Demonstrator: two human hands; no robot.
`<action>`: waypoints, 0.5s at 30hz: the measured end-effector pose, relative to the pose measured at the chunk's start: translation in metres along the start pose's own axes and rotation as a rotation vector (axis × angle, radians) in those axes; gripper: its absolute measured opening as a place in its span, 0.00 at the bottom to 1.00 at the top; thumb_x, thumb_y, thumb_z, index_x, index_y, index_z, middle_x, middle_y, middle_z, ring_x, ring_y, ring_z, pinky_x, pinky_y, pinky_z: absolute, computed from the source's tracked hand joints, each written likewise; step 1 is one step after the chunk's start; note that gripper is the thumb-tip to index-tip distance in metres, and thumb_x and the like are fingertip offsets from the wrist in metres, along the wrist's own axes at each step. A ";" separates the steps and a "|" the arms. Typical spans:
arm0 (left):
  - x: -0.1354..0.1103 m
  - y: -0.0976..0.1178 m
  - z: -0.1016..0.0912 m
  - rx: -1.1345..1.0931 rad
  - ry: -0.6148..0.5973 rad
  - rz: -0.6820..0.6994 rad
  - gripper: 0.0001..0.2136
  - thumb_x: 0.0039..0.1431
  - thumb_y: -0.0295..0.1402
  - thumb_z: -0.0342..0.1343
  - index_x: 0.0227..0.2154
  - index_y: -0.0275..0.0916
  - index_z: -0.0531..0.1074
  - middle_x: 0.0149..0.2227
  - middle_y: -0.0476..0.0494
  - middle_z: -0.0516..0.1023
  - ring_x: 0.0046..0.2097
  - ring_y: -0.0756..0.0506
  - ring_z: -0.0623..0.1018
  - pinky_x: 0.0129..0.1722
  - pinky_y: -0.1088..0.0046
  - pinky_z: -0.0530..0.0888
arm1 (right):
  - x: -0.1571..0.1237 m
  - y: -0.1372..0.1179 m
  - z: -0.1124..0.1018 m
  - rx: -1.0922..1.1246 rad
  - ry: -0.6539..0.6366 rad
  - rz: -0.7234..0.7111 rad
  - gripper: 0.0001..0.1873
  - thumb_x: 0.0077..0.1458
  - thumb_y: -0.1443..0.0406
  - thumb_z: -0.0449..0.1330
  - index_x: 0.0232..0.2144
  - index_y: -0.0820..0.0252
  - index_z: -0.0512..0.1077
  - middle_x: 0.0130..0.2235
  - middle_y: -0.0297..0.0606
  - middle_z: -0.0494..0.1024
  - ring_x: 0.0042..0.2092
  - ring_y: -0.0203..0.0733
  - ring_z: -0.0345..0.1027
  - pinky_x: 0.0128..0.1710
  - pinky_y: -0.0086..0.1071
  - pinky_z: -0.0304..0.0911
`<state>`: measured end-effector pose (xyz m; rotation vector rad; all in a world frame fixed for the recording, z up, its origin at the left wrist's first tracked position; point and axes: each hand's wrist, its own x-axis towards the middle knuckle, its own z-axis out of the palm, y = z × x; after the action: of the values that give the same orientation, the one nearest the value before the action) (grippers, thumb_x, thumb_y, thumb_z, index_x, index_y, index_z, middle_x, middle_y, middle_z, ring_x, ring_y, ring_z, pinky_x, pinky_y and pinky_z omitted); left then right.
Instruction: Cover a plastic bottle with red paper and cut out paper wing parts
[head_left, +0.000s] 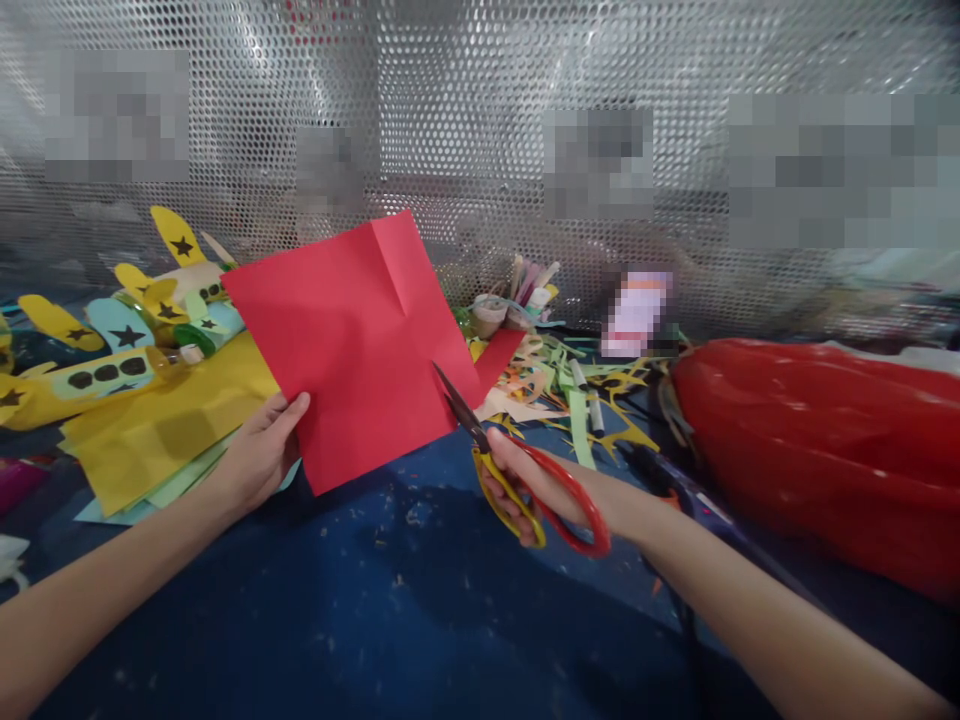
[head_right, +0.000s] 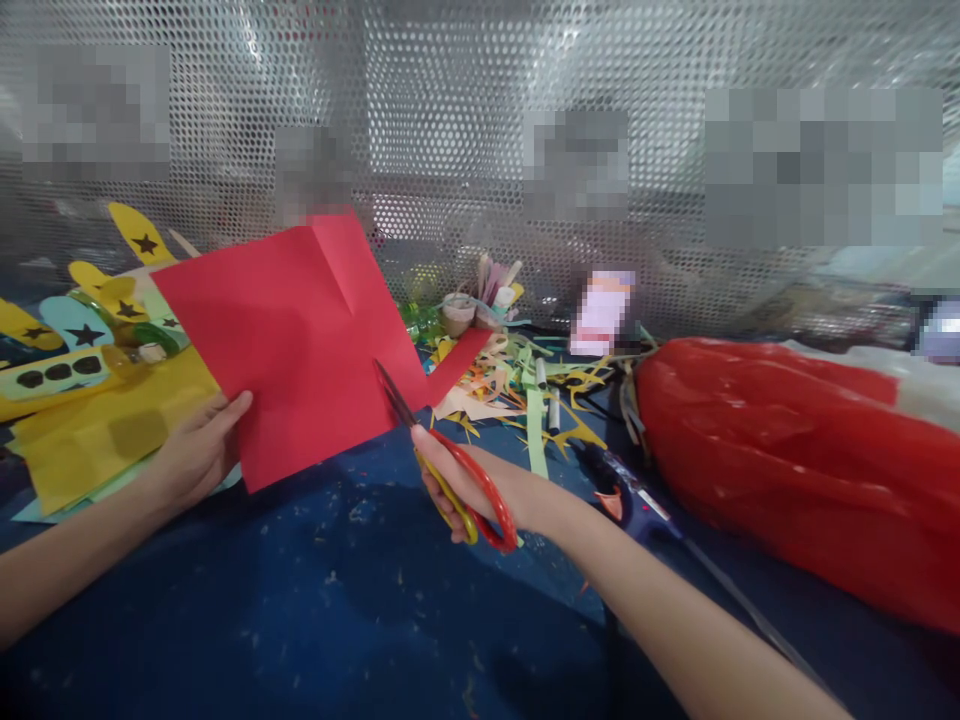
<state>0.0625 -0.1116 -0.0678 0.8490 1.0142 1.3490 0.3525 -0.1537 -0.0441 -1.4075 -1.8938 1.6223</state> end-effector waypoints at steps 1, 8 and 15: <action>-0.001 -0.001 0.000 0.013 -0.011 -0.008 0.14 0.54 0.35 0.62 0.43 0.38 0.75 0.44 0.42 0.81 0.49 0.41 0.79 0.47 0.69 0.77 | 0.000 -0.001 0.001 0.011 0.007 0.000 0.36 0.56 0.36 0.33 0.22 0.57 0.60 0.18 0.31 0.65 0.21 0.35 0.64 0.26 0.32 0.64; -0.009 -0.006 0.003 0.081 -0.082 -0.083 0.16 0.50 0.39 0.65 0.42 0.41 0.76 0.46 0.43 0.81 0.49 0.38 0.78 0.41 0.67 0.79 | -0.004 -0.011 0.006 0.032 0.065 -0.023 0.34 0.55 0.36 0.38 0.21 0.57 0.60 0.22 0.32 0.65 0.24 0.36 0.64 0.31 0.35 0.68; -0.012 -0.011 0.000 0.098 -0.126 -0.088 0.14 0.50 0.40 0.65 0.39 0.41 0.76 0.44 0.45 0.81 0.44 0.41 0.80 0.39 0.70 0.79 | 0.007 0.002 0.009 -0.007 0.154 -0.070 0.36 0.53 0.34 0.36 0.22 0.57 0.60 0.23 0.33 0.64 0.24 0.35 0.64 0.28 0.35 0.70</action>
<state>0.0668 -0.1242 -0.0773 0.9395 1.0138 1.1649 0.3436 -0.1542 -0.0518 -1.4085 -1.8415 1.4334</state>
